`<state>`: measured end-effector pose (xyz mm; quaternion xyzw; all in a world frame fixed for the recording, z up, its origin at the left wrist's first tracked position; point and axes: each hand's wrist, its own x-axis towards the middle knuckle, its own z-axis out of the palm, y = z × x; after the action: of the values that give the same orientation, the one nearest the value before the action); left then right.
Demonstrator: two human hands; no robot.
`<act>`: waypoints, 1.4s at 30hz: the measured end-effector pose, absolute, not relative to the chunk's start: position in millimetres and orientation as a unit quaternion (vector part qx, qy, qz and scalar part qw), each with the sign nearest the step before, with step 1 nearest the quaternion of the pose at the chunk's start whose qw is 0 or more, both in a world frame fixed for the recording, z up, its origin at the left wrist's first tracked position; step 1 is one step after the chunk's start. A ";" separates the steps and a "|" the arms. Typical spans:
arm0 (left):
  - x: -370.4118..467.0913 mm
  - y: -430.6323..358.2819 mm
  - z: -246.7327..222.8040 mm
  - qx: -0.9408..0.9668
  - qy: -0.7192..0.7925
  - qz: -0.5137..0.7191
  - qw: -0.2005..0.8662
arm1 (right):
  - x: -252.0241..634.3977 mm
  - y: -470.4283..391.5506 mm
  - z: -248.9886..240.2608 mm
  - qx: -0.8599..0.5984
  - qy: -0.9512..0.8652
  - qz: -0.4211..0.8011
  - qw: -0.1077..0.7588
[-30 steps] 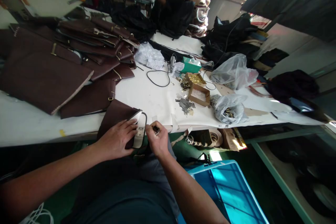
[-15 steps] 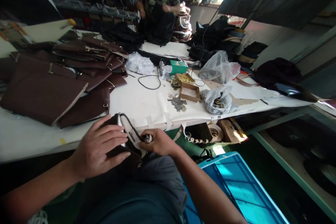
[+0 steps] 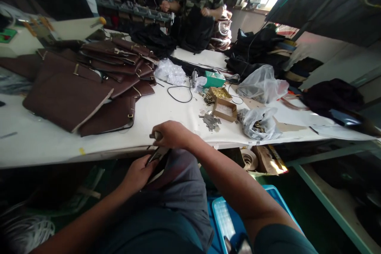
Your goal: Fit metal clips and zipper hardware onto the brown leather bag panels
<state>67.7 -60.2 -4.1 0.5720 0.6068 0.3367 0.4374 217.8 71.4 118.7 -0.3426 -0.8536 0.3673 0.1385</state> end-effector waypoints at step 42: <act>94.3 -25.4 -29.1 0.126 0.579 0.492 0.638 | 177.5 61.8 24.5 -0.429 -0.479 0.481 0.596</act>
<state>94.3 -25.4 -29.1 0.1265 0.5789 0.4923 0.6376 177.5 61.8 24.5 -0.4289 -0.4791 0.4812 0.5958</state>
